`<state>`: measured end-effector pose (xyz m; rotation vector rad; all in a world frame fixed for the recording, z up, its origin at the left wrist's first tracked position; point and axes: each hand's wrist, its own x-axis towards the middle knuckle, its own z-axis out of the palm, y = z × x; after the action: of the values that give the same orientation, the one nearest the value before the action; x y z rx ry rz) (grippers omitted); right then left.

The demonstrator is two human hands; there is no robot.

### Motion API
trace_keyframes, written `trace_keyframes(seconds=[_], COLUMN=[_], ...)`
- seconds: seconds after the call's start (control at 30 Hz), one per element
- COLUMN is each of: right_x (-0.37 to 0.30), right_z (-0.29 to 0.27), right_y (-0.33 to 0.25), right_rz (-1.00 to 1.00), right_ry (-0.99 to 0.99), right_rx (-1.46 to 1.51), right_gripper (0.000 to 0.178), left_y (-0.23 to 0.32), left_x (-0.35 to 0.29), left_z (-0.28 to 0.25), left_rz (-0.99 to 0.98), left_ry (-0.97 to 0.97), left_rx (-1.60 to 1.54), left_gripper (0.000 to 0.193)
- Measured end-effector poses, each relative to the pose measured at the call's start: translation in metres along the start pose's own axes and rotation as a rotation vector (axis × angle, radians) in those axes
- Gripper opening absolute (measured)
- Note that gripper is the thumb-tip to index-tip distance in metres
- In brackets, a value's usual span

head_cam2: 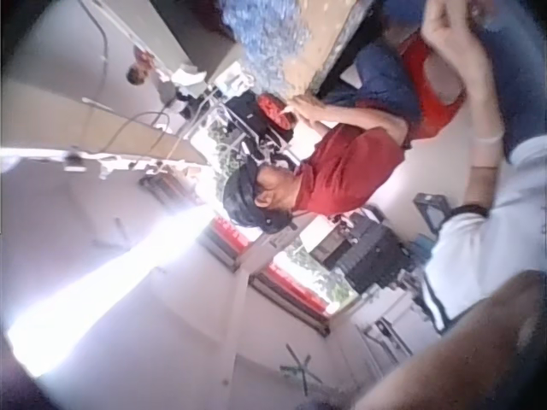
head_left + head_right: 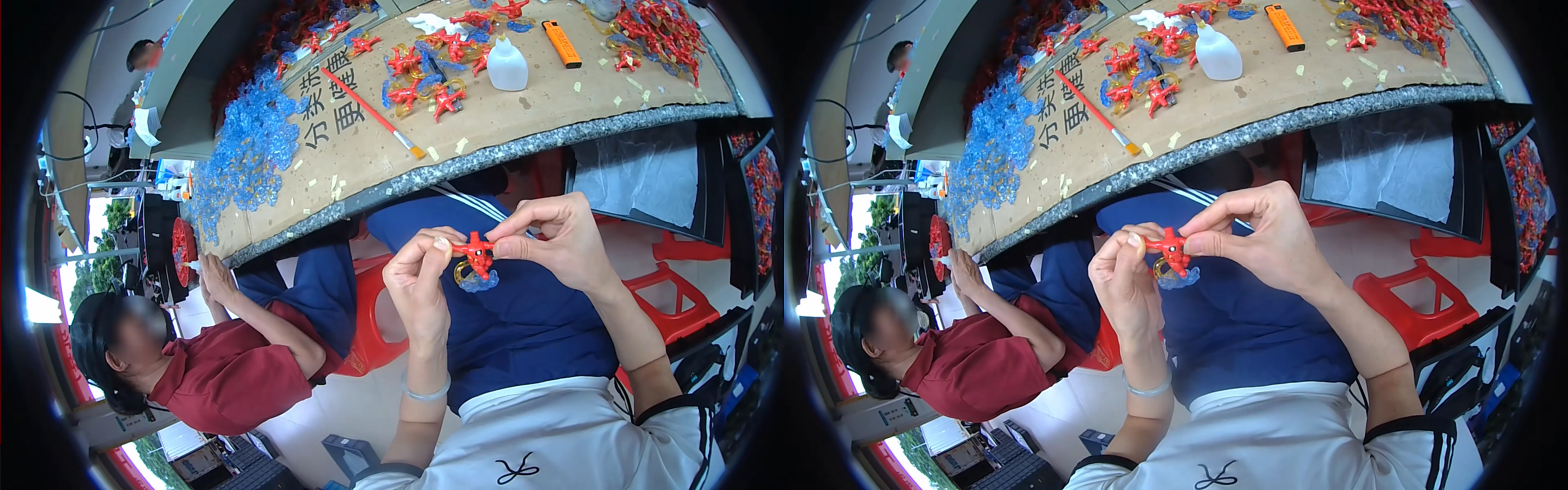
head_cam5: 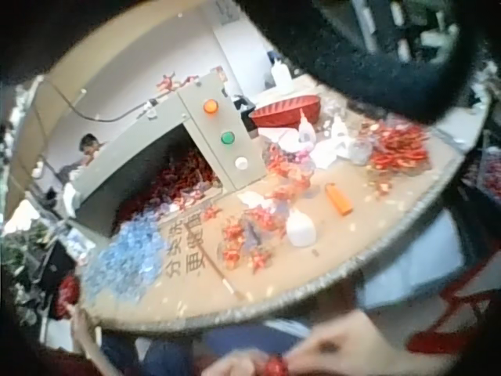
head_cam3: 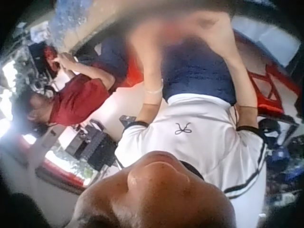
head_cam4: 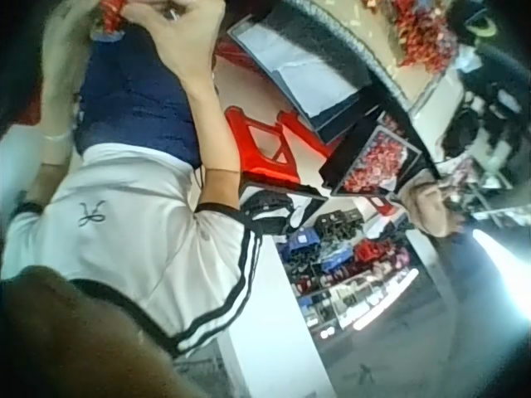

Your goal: Assembling and detailing small plastic toy figures at a workstation.

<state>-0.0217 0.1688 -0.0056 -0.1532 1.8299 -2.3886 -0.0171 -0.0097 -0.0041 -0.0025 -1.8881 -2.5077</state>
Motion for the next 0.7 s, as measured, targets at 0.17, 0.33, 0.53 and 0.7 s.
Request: trace_keyframes(seconds=[0.17, 0.33, 0.53, 0.7], right_x=[0.001, 0.001, 0.004, 0.006], right_z=[0.000, -0.007, -0.013, -0.011], right_y=[0.011, 0.021, 0.032, 0.017], right_rz=[-0.051, -0.099, -0.232, -0.159], right_ry=[0.109, 0.094, -0.018, 0.050], right_rx=[0.115, 0.290, 0.247, 0.149], right_gripper=[0.012, 0.010, 0.013, 0.016], left_y=[-0.004, -0.007, -0.008, 0.002], left_x=[0.002, -0.002, -0.001, -0.003], left_z=[0.000, 0.001, -0.003, 0.005], left_rz=[0.122, -0.320, -0.520, -0.354], left_ry=[-0.161, -0.341, -0.426, -0.303], left_rx=[0.205, -0.284, -0.539, -0.327], left_gripper=[0.038, 0.063, 0.066, 0.058])
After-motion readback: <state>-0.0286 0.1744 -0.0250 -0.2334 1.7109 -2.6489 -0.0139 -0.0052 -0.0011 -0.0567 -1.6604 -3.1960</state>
